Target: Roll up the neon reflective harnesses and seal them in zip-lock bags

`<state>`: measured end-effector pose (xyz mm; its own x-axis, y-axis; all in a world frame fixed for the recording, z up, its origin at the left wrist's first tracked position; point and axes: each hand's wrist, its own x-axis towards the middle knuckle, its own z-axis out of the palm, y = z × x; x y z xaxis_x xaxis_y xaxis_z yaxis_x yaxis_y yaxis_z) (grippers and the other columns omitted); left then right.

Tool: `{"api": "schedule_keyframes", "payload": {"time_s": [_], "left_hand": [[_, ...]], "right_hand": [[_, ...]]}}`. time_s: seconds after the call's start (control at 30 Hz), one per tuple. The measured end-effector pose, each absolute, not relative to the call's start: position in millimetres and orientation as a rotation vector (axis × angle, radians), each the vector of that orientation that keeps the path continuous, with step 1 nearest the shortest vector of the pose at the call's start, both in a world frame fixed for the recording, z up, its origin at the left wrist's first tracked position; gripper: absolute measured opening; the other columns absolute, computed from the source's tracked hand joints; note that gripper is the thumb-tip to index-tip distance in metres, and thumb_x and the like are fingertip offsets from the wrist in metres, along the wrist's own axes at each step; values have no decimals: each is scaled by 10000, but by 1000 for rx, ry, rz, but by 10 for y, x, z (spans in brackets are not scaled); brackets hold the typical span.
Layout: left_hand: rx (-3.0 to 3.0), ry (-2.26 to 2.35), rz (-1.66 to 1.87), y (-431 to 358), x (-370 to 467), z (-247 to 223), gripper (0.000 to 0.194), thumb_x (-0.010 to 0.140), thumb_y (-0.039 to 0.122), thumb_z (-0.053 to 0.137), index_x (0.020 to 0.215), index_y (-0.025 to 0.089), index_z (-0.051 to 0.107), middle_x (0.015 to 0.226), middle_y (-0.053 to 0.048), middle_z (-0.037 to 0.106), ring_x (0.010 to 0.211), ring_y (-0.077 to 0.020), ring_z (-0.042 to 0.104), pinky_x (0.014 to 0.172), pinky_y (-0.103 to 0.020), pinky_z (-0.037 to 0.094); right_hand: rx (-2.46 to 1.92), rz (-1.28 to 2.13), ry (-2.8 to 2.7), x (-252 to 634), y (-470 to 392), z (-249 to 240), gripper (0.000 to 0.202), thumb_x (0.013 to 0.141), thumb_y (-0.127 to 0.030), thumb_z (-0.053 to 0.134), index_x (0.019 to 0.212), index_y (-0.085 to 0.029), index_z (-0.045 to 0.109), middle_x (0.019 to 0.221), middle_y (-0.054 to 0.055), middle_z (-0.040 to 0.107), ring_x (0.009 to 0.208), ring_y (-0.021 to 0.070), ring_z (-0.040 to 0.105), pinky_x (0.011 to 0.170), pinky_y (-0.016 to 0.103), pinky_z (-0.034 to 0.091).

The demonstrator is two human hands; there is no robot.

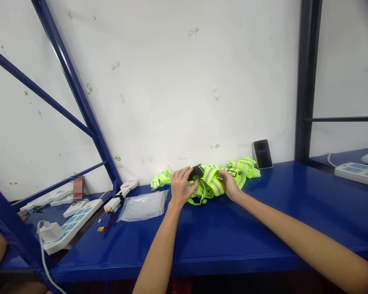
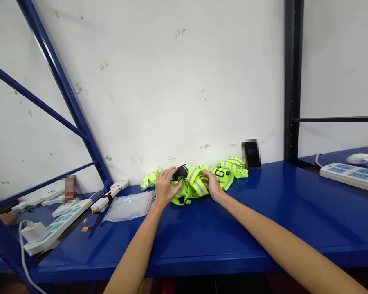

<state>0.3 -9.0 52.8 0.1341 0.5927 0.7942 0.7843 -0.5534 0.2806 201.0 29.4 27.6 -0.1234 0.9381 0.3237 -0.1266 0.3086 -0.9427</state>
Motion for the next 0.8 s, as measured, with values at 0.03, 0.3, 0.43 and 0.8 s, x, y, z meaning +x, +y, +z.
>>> {"api": "schedule_keyframes", "payload": {"time_s": [0.03, 0.3, 0.43, 0.8], "left_hand": [[-2148, -1388, -1390, -82, -23, 515, 461, 796, 284, 606, 1254, 270, 562, 1331, -80, 565, 1234, -286, 478, 1095, -462, 298], [-1864, -1643, -1527, -17, -274, 375, 357, 823, 315, 566, 1162, 202, 575, 1080, -104, 605, 1026, -258, 583, 933, -393, 447], [-1618, -1604, -1656, -3, -339, 390, 389, 855, 313, 543, 1222, 184, 535, 1127, -125, 537, 1063, -248, 563, 938, -381, 459], [-1959, -978, -1297, 76, -148, 212, 477, 866, 239, 591, 1326, 234, 468, 1285, -135, 554, 1168, -251, 547, 965, -421, 486]], "right_hand": [[-811, 1010, -1417, 2025, 276, 285, 424, 813, -527, 432, 1054, -198, 545, 897, 83, 659, 797, 266, 645, 653, 362, 525], [-819, 241, -1606, 2208, 146, 419, 159, 856, -350, 479, 911, -221, 554, 840, 60, 571, 717, 223, 554, 704, 363, 469], [-685, -59, -1634, 2335, 129, 405, 123, 790, -307, 533, 705, -219, 531, 851, 66, 447, 731, 220, 478, 692, 384, 446], [-613, 345, -1834, 2050, 70, 279, 390, 863, -387, 562, 1208, -211, 514, 1096, 105, 561, 956, 239, 552, 792, 373, 466]]}}
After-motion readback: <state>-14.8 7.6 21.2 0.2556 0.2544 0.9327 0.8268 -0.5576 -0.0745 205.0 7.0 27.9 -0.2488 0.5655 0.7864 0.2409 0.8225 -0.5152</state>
